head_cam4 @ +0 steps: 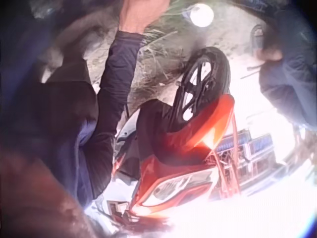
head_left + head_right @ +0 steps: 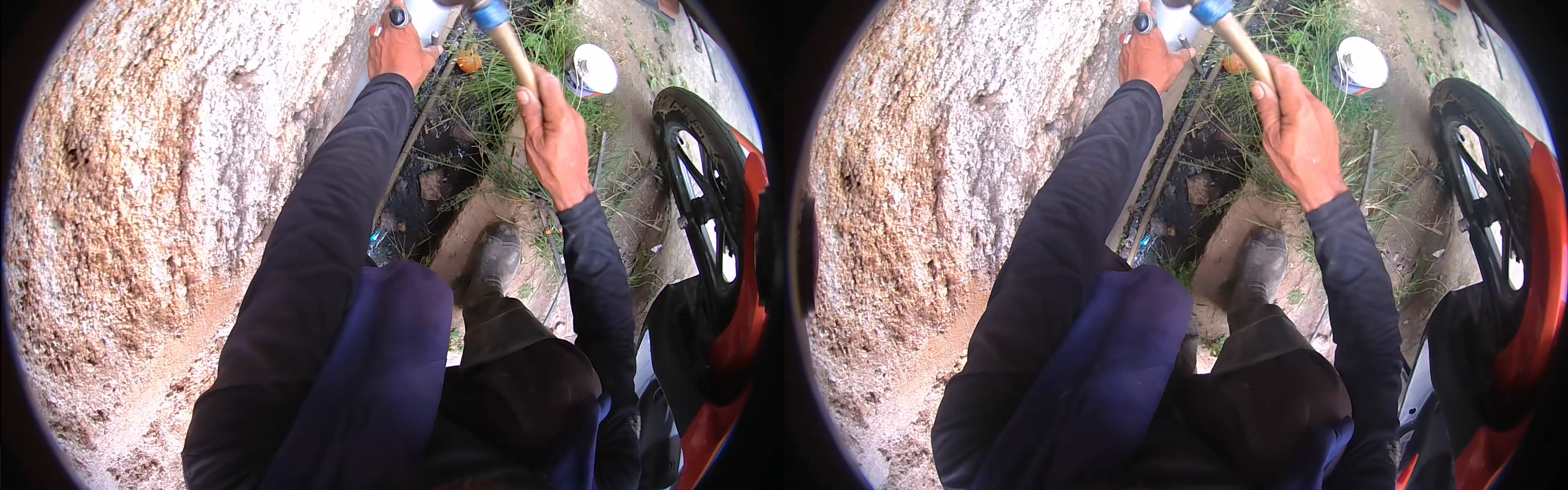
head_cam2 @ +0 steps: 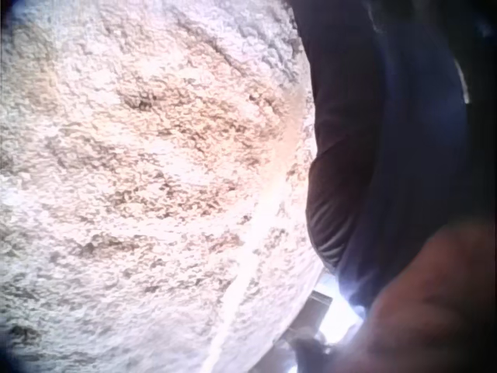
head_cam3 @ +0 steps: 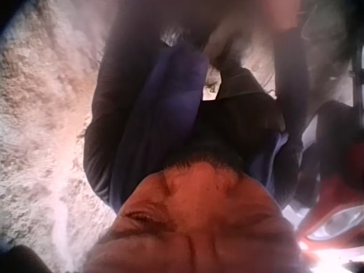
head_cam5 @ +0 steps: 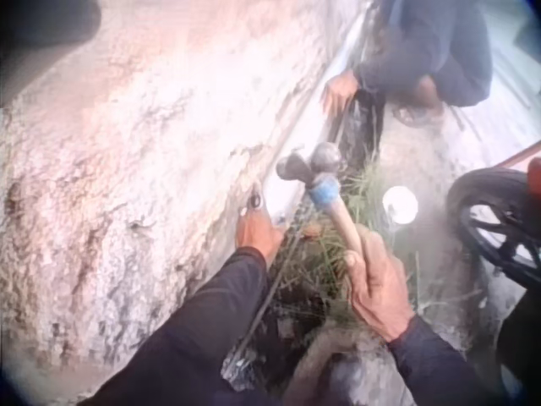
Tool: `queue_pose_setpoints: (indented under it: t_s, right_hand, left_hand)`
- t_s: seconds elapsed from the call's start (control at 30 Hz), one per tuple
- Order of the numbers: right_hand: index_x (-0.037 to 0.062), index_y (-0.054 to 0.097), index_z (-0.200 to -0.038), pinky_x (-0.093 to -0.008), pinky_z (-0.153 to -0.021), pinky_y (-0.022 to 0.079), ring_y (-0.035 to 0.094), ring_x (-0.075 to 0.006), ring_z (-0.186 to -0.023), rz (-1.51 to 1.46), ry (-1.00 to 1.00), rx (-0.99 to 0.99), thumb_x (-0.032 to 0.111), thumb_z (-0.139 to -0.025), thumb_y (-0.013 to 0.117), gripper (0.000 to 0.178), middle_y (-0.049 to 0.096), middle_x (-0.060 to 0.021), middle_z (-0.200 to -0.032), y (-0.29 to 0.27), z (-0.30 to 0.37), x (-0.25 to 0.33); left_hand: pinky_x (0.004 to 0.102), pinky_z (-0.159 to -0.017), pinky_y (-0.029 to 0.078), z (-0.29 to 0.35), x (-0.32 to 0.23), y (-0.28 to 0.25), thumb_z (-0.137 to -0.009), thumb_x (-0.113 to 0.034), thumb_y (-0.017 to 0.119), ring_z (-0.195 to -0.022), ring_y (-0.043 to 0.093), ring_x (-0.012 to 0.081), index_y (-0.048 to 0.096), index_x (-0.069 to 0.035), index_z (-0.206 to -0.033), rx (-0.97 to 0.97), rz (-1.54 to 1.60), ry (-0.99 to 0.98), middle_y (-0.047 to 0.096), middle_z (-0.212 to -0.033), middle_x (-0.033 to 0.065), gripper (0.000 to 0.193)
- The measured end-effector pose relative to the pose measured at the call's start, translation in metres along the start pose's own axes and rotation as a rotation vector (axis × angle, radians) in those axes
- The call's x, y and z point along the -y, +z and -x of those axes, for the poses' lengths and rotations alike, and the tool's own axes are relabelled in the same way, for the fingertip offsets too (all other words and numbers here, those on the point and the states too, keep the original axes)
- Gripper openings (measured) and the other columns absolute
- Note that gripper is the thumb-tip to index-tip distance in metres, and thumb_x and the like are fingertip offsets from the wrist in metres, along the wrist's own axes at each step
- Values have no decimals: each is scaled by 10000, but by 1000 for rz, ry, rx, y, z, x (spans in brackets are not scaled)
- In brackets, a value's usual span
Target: The person repairs a leaking plastic pipe by applying sealant from a small container, wrapping a wire around the pipe to secure the seal, and tightening it with a hammer and a pair of pliers.
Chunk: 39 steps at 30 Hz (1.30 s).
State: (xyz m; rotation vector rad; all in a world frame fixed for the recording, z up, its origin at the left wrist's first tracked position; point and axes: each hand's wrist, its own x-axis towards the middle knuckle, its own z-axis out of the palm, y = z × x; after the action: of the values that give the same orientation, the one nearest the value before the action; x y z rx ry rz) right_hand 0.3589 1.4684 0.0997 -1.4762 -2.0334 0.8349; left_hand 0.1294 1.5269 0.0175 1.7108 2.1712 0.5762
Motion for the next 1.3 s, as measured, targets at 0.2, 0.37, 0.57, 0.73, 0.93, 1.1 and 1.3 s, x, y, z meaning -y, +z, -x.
queue_pose_setpoints:
  t_s: [0.2,0.37,0.57,0.73,0.93,1.1,1.3]
  right_hand:
    - [33,499,-1265,-436,-561,498,637,-283,-601,84,318,287,298,-1053,497,338,640,-144,-748,6,-2,-17]
    - [84,536,-1256,-442,-537,455,621,-350,-591,59,115,124,298,-1044,522,302,623,-169,-706,0,-8,-19]
    - [32,528,-1264,-352,-567,505,618,-198,-600,-117,-242,-371,258,-1051,515,312,632,-81,-746,-16,-2,10]
    - [60,515,-1113,-433,-462,443,568,-256,-481,217,-10,132,271,-1047,510,221,586,-126,-633,23,-11,-37]
    - [58,538,-1204,-358,-497,473,601,-188,-572,-58,-116,-228,292,-1043,532,284,637,-101,-768,0,-1,0]
    - [56,483,-1194,-440,-545,525,636,-324,-579,88,-8,56,262,-1039,518,260,639,-174,-778,22,-1,-34]
    - [68,539,-1142,-436,-530,480,625,-332,-598,49,-53,-23,266,-1019,563,234,630,-144,-755,13,0,6]
  left_hand:
    - [465,-939,525,-6,-6,9,-770,-264,833,-1052,667,394,361,-33,-1415,102,-173,36,643,-1187,257,832]
    - [473,-958,520,-5,4,9,-747,-296,863,-1108,635,402,378,-4,-1430,-48,-1,31,570,-1279,239,886]
    - [459,-946,534,-1,0,1,-726,-372,866,-1075,663,373,287,-18,-1468,-44,-52,40,611,-1259,243,1006]
    - [490,-918,508,-1,-27,-10,-758,-260,843,-1048,629,472,219,-18,-1537,167,32,-223,642,-1168,310,1027]
    - [496,-893,516,3,-34,-21,-751,-262,849,-1020,639,468,282,16,-1498,-40,42,-110,655,-1126,305,978]
    - [488,-898,519,0,-25,-8,-759,-255,845,-1044,642,436,363,24,-1443,61,0,-132,656,-1127,293,882]
    - [490,-907,516,-1,-21,-15,-731,-244,862,-1046,639,430,444,46,-1363,-33,-2,-131,658,-1119,276,812]
